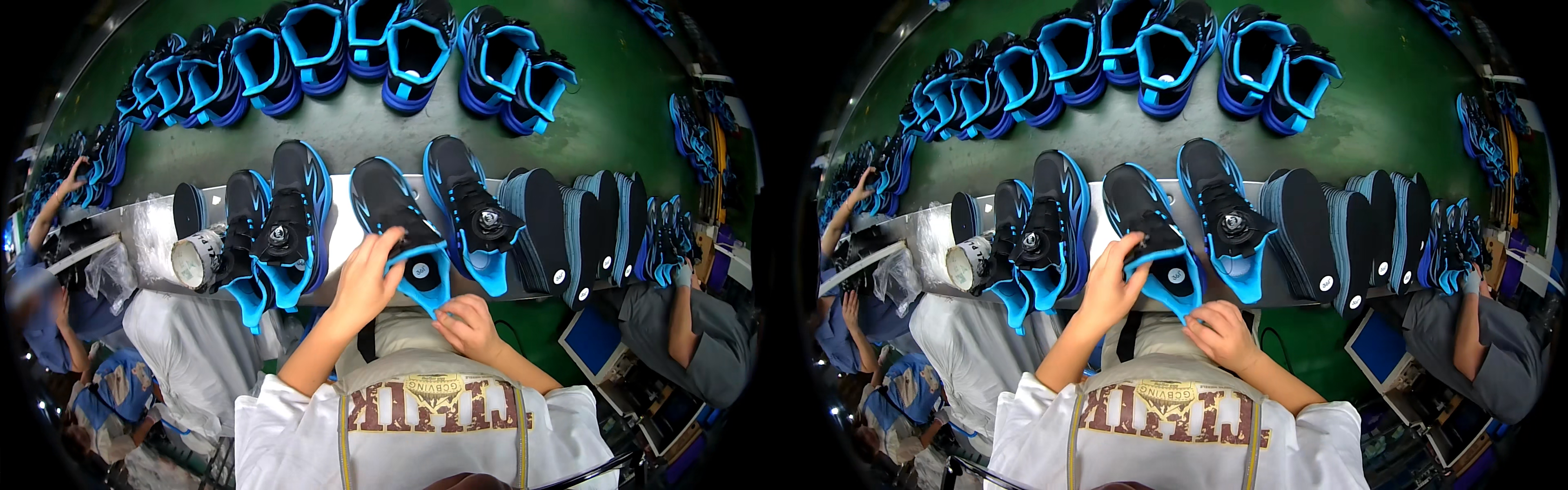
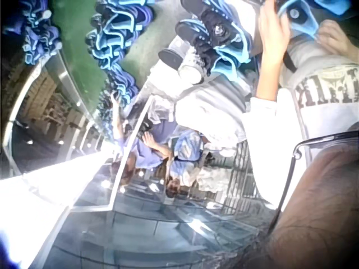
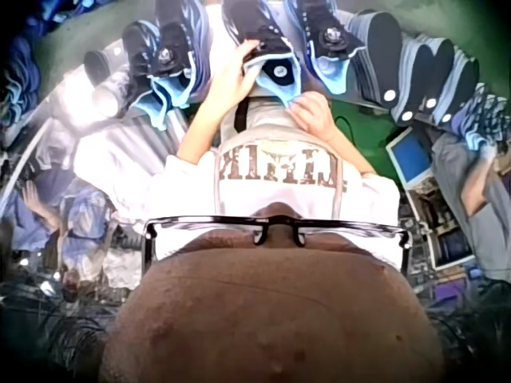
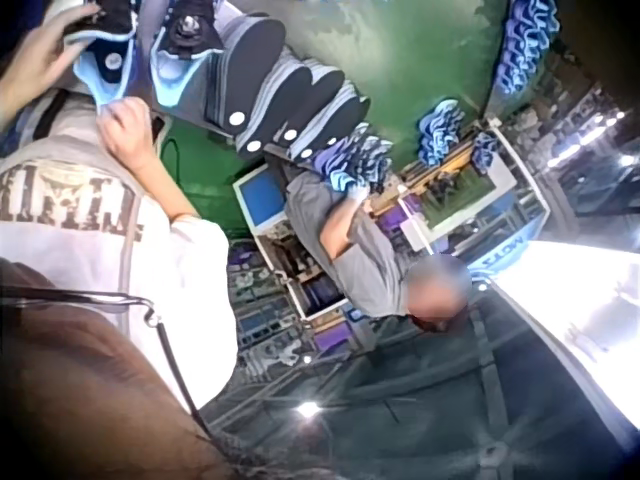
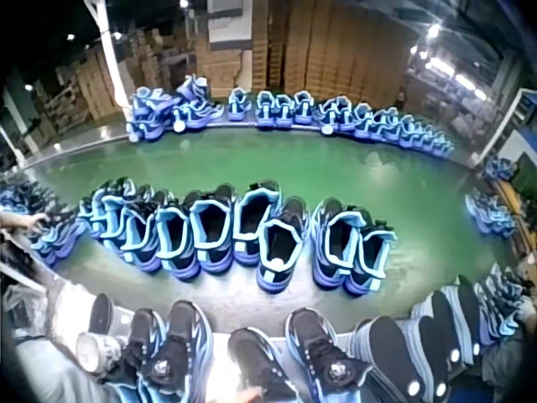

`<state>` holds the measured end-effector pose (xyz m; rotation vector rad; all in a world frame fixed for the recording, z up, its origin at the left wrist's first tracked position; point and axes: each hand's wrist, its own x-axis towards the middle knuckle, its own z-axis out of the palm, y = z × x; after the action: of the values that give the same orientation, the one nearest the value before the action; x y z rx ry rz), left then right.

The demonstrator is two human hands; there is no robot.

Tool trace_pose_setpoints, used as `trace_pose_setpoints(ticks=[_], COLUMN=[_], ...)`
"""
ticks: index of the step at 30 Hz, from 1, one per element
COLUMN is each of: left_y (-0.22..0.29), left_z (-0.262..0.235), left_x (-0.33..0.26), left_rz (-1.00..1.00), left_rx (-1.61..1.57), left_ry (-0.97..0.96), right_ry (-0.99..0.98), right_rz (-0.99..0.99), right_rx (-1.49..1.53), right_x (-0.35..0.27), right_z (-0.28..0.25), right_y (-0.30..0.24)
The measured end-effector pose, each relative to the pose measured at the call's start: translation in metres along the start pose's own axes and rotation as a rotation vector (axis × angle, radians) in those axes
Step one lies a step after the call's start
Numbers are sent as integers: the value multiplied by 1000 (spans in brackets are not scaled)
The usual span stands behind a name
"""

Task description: The person inserts black insoles into blue and black athletic shoes on a moving conveyor belt. The person picks up an insole, places it into the shoe, and then moves the shoe along the line. Other workers are visible in the background performing similar tasks.

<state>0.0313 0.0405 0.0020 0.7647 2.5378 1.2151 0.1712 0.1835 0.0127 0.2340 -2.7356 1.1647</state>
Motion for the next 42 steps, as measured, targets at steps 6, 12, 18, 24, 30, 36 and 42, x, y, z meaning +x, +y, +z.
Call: trace_pose_setpoints(ticks=[6, 12, 18, 24, 30, 36, 42], left_y=[9, 46, 45, 17, 40, 84, 47], left_z=[-6, -32, 39, 65, 45, 31, 51], left_x=[9, -2, 19, 35, 26, 4, 54], left_rz=[-122, 551, 256, 391, 380, 592, 293], left_rx=[-157, 108, 910, 978, 901, 285, -151], left_ry=[62, -232, -1333, -1465, -1350, -103, -7], right_ry=[316, 347, 231, 260, 567, 313, -126], right_rz=[47, 804, 1073, 909, 713, 625, 852], right_rx=[-239, -619, -236, -309, -428, 120, 392], right_x=[15, -59, -56, -80, -69, -40, -13], right_z=[-78, -141, -149, -143, -164, -148, -144], right_y=[26, 107, 97, 93, 59, -23, -38])
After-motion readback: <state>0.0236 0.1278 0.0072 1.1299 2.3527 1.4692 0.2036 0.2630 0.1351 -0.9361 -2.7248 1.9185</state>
